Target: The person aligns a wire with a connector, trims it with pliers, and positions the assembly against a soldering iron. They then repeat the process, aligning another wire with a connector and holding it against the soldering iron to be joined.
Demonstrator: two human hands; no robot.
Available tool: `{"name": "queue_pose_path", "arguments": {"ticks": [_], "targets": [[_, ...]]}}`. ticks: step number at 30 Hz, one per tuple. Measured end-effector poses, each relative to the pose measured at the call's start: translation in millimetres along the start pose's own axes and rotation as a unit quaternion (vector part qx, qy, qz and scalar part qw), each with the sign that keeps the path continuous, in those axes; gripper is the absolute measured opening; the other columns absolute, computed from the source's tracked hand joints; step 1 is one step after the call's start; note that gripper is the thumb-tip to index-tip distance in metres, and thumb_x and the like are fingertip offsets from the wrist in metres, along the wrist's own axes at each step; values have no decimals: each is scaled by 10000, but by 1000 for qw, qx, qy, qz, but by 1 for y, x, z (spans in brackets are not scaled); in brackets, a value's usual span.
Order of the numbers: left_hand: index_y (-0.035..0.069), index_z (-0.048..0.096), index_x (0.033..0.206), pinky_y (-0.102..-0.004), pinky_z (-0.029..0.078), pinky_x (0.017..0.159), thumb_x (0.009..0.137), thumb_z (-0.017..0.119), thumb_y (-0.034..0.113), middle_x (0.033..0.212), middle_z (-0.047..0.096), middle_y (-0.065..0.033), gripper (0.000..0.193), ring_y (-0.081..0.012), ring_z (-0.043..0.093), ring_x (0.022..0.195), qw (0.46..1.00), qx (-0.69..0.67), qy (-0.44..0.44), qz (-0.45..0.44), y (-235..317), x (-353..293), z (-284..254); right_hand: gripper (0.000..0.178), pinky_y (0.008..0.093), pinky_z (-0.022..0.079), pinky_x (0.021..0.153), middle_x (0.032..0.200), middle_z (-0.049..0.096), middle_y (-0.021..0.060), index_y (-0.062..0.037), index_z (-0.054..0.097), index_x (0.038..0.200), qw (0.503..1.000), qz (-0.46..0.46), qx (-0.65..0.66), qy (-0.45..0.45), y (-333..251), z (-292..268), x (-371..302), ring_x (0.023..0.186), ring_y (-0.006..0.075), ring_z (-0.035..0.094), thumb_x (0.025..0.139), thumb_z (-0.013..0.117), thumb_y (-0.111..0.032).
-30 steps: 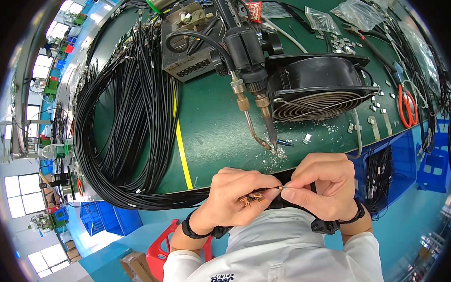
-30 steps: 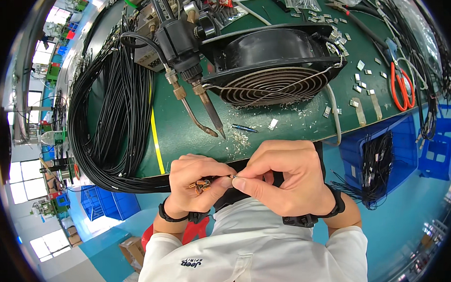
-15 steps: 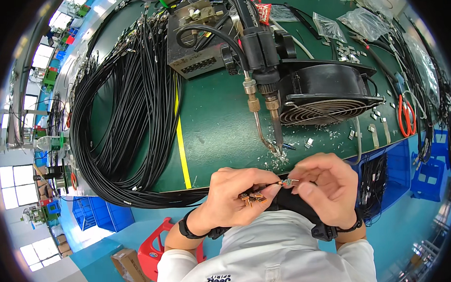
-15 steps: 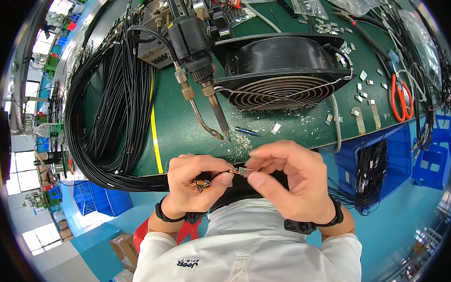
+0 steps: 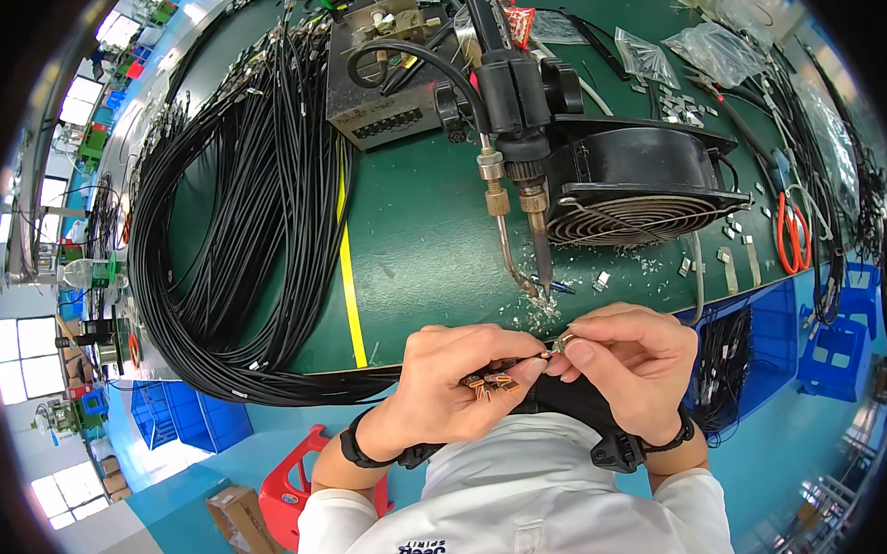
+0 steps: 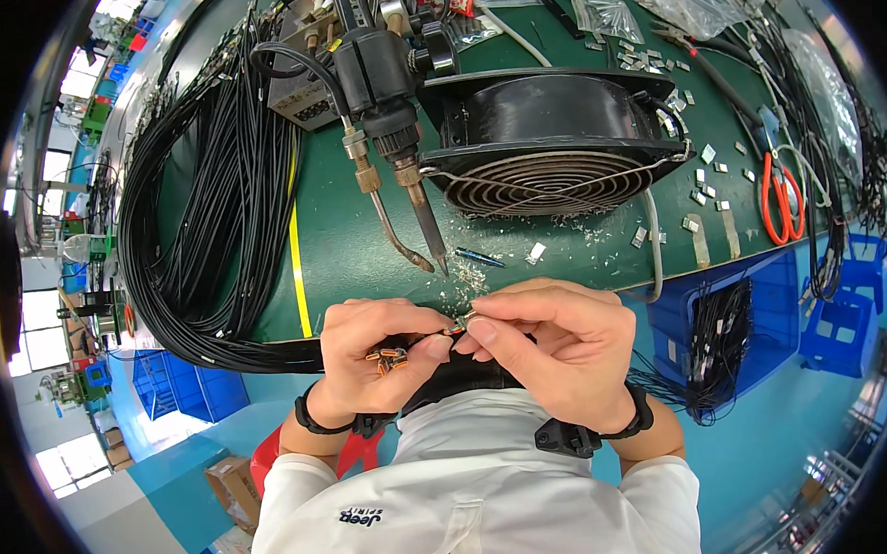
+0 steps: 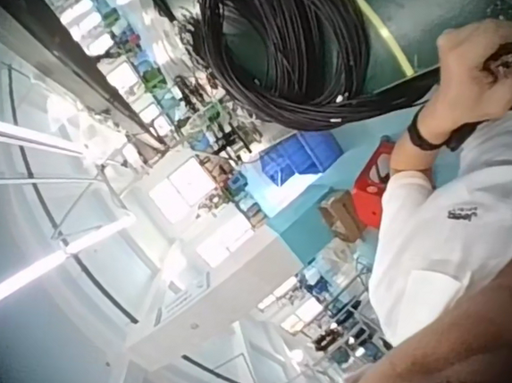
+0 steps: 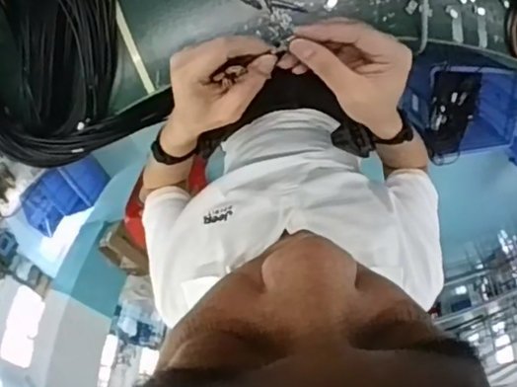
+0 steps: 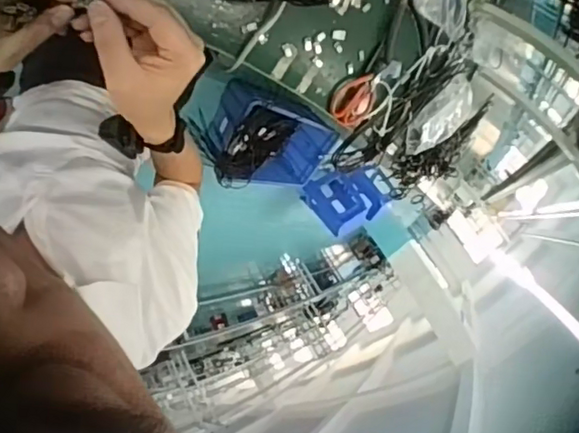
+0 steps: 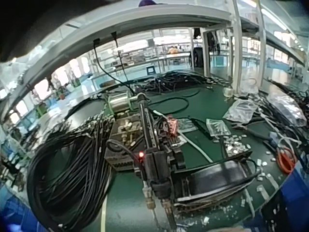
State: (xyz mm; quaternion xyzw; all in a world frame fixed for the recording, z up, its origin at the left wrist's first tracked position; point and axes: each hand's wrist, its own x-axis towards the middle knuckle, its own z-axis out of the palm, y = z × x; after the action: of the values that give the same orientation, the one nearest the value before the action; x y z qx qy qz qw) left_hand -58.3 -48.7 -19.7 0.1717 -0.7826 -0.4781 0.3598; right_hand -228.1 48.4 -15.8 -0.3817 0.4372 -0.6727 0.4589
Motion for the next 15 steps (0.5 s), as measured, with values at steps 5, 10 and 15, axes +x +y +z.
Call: {"name": "queue_pose_path", "arguments": {"ticks": [5, 10, 15], "targets": [[14, 670, 905, -250, 472, 509, 763, 711, -32, 696, 650, -92, 155, -176, 621, 548, 999, -23, -15, -44, 3, 1, -3, 203, 275, 592, 642, 934, 679, 203, 94, 668, 1016, 996, -49, -73, -15, -2, -2, 4, 773, 221, 709, 819, 654, 139], [-18, 686, 875, -238, 484, 517, 770, 697, -47, 670, 664, -93, 109, -151, 646, 558, 997, -27, -19, -73, 4, 4, -5, 209, 265, 579, 633, 934, 678, 203, 94, 668, 1016, 992, -68, -106, -21, -3, -3, 7, 757, 213, 703, 812, 662, 137], [-38, 697, 874, -230, 496, 524, 781, 685, -53, 666, 672, -105, 95, -142, 668, 575, 994, -23, -25, -99, 4, 4, -6, 208, 265, 572, 648, 927, 676, 199, 89, 668, 1013, 987, -77, -138, -20, -3, -3, 9, 755, 212, 702, 811, 659, 140]]}}
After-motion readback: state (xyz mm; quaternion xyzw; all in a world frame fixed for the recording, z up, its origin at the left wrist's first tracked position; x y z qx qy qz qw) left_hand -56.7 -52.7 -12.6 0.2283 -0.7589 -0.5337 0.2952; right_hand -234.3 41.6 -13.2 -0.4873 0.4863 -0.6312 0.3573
